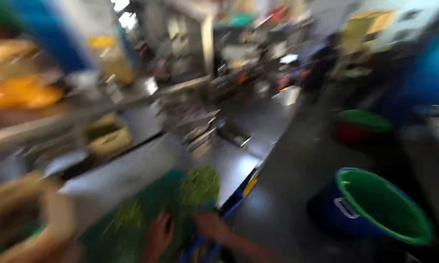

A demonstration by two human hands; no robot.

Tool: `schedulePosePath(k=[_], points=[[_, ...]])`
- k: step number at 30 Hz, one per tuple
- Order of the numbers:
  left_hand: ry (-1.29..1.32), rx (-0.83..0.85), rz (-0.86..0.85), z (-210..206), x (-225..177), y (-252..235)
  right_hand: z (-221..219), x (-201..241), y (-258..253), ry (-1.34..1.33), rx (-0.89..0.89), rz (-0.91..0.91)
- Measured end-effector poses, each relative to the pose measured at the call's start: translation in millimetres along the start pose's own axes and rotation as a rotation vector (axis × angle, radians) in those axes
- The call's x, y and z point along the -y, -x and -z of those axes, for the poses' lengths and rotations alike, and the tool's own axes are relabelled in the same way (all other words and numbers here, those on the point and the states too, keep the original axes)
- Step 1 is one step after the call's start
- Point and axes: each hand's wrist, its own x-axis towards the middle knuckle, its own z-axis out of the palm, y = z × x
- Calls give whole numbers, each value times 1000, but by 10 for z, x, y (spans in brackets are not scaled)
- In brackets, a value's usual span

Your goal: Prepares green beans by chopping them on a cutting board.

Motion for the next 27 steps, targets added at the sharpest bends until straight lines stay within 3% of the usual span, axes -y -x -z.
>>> schedulePosePath(k=[3, 5, 12, 16, 21, 25, 27], points=[[39, 243, 163, 148, 141, -8, -28, 107, -268, 72, 203, -46], [30, 303, 159, 180, 101, -133, 6, 86, -351, 104, 201, -71], [46, 249, 100, 152, 98, -125, 319, 144, -263, 208, 210, -23], [87, 225, 73, 135, 122, -94, 114, 199, -394, 152, 264, -43], [108, 219, 108, 140, 121, -94, 360, 279, -422, 209, 301, -30], [124, 178, 90, 122, 115, -65, 109, 233, -523, 172, 299, -42], [131, 172, 95, 116, 122, -80, 236, 222, -556, 188, 322, -21]])
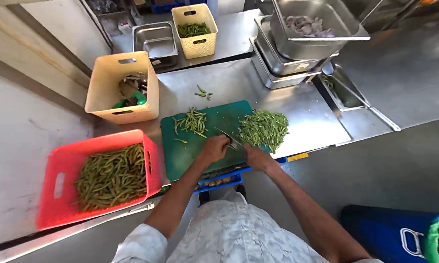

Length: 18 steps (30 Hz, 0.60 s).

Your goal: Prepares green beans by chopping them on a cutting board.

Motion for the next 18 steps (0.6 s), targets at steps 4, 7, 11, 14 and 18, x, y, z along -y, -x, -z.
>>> schedulePosePath(k=[4, 7, 11, 14, 18], points=[[32, -39, -7, -55, 39, 33, -54, 37, 12, -3, -1, -3], [69, -28, 26, -37, 8, 35, -131, 47, -97, -36, -9, -2], [84, -83, 204, 58, -54, 170, -142, 4, -134, -40, -2, 8], [77, -61, 260, 122, -147, 197, -124, 10, -94, -21, 2, -3], [36, 21, 155, 25, -41, 16, 113, 0, 104, 84, -23, -20]])
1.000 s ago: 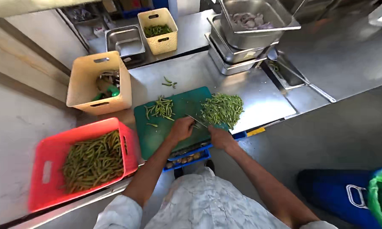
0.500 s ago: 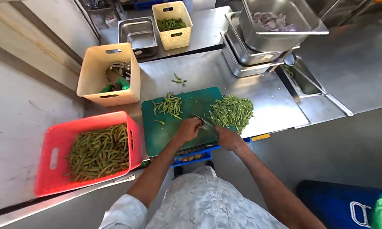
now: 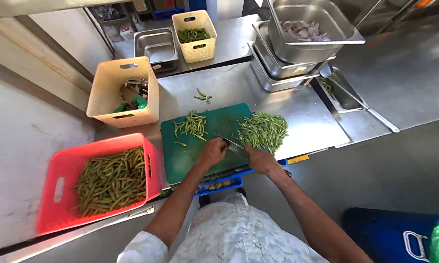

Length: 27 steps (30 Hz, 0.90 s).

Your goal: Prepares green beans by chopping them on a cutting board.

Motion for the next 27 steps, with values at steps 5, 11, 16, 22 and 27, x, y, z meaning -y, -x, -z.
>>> schedulePosePath(k=[5, 11, 16, 22, 27], points=[[57, 44, -46, 40, 11, -40, -183, 65, -143, -66, 17, 2], [80, 10, -51, 0, 54, -2, -48, 53, -28, -41, 28, 14], [84, 36, -6, 94, 21, 30, -244, 54, -195, -101, 22, 33], [-22, 91, -14, 130, 22, 25, -52, 40, -57, 10, 26, 26], [-19, 86, -91, 95, 89, 46, -182, 124, -83, -40, 25, 12]])
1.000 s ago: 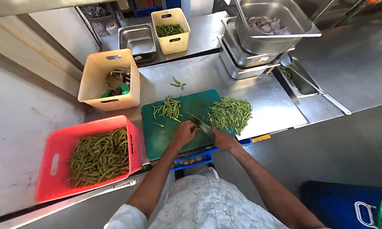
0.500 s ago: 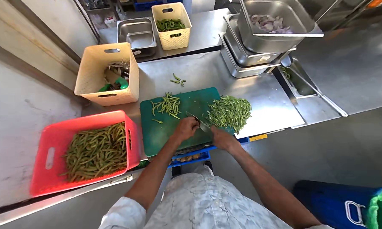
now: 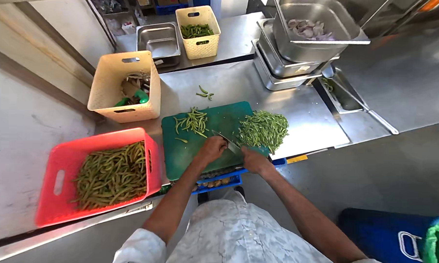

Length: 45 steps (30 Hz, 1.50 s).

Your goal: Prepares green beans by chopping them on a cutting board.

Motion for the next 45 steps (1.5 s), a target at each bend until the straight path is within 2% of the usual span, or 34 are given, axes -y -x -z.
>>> schedulePosePath(k=[5, 8, 10, 12, 15, 17, 18, 20, 23, 24, 30, 33, 36, 38, 40, 43, 45], points=[[3, -7, -17, -1, 5, 12, 159, -17, 48, 25, -5, 45], [34, -38, -85, -25, 57, 26, -99, -30, -80, -33, 4, 55], [92, -62, -18, 79, 90, 29, -146, -65, -136, -52, -14, 71], [114, -214, 173, 299, 175, 98, -112, -109, -88, -97, -53, 97], [-39, -610, 405, 645, 457, 144, -117, -70, 84, -169, -83, 105], [-114, -721, 502, 769, 703, 68, -222, 3, 159, -180, -27, 149], [-131, -697, 530, 800, 809, 0, -290, 32, 147, -172, 4, 173], [-103, -533, 548, 811, 931, -149, -397, 40, 53, -165, 33, 191], [-157, -305, 538, 616, 945, -315, -375, -122, -76, -214, -3, 157], [-177, -279, 527, 537, 921, -327, -344, -190, -94, -214, -23, 127], [-173, -398, 460, 293, 698, 38, -224, -512, -94, -226, -139, 7], [-189, -475, 464, 363, 594, 216, -237, -429, 32, -284, -193, 23], [-198, -539, 464, 531, 543, 208, -330, -279, 94, -315, -149, 76], [-176, -526, 521, 686, 472, 192, -398, -214, 82, -286, -96, 101], [-148, -445, 634, 847, 406, 194, -412, -197, 65, -275, -58, 94], [-82, -284, 784, 1027, 429, 190, -372, -292, 12, -284, -81, 54], [-55, -298, 807, 1096, 489, 97, -325, -365, -14, -285, -108, 26]])
